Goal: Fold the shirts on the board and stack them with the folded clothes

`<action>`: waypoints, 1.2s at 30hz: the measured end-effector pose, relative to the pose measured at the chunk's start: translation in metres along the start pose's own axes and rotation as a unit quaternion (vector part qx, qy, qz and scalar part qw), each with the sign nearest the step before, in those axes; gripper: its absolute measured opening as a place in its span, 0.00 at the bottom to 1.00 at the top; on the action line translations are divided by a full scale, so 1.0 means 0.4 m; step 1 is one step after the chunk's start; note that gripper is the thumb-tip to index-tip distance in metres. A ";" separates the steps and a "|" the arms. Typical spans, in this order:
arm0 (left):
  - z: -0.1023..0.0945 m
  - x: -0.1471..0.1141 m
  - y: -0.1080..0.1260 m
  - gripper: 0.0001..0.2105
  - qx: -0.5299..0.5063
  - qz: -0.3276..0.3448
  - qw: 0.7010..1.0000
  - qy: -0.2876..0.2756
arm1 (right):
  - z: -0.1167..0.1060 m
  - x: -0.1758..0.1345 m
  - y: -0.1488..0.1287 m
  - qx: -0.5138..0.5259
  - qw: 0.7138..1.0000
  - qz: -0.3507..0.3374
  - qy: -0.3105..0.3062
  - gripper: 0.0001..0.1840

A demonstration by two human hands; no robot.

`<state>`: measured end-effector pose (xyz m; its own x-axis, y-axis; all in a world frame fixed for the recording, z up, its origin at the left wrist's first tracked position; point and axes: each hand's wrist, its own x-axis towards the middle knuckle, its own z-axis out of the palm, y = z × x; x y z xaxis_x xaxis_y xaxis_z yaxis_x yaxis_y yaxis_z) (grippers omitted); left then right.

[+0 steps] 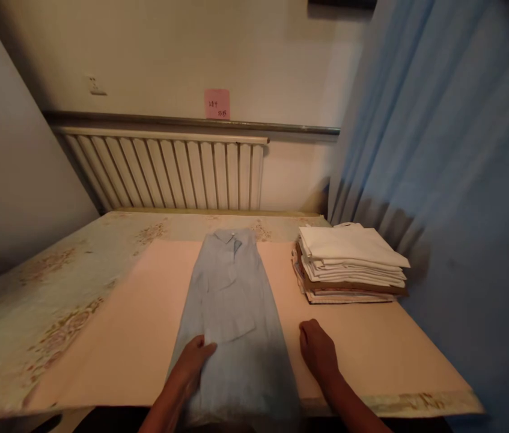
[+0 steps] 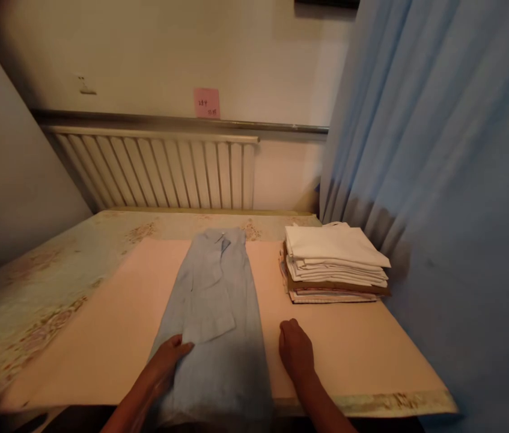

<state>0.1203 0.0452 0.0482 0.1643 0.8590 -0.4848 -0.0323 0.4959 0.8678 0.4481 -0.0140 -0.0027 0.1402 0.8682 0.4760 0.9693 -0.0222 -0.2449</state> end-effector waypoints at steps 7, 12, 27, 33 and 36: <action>-0.044 -0.025 -0.051 0.17 0.353 0.064 0.924 0.135 | 0.000 0.000 -0.002 -0.012 1.000 0.005 -0.002 0.10; -0.036 -0.044 -0.056 0.22 0.548 0.239 0.771 0.217 | -0.004 -0.001 -0.004 -0.020 1.000 0.013 -0.003 0.10; 0.053 0.084 -0.069 0.25 0.688 0.299 0.640 0.167 | 0.113 0.173 -0.185 0.072 0.983 -0.125 -0.110 0.31; 0.052 0.079 -0.061 0.25 0.690 0.297 0.639 0.169 | 0.168 0.208 -0.201 0.063 0.976 -0.100 -0.180 0.37; 0.048 0.086 -0.065 0.25 0.690 0.298 0.637 0.169 | 0.176 0.230 -0.190 0.064 0.978 -0.098 -0.174 0.37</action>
<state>0.1456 0.0595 0.0108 0.2988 0.9367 0.1823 0.9470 -0.3147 0.0648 0.3732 0.1024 0.0001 -0.1446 0.9660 0.2144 0.9343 0.2046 -0.2918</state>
